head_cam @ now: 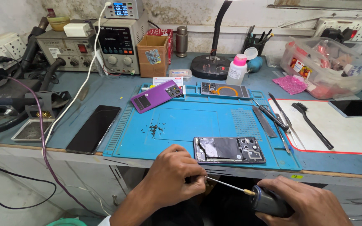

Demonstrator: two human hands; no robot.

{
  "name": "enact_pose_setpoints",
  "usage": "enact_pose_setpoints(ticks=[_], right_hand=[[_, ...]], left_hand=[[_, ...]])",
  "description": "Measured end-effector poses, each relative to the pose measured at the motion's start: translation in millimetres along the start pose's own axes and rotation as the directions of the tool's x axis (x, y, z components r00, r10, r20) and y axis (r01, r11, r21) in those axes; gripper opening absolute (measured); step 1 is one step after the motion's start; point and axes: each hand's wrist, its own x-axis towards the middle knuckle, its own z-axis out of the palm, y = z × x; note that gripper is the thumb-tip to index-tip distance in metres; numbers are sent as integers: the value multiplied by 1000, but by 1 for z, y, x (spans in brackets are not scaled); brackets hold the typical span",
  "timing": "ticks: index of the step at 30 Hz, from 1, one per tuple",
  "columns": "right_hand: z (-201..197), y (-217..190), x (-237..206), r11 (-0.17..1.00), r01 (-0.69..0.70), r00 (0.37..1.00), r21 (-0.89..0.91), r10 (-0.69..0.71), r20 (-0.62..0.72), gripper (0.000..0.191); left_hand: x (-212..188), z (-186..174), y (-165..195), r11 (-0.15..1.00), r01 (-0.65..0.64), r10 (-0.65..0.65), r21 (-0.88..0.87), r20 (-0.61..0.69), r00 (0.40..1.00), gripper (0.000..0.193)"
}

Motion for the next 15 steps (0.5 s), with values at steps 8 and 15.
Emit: enact_pose_setpoints(ticks=[8,15], right_hand=[[9,8,-3,997,74,996,23,-72,-45,70],[3,27,-5,998,-44,995,-34,41,-88,70]], left_hand=[[-5,1,-4,1000,8,-8,-20,9,1000,4],[-5,-32,-15,989,142,-136,30,-157,978,4]])
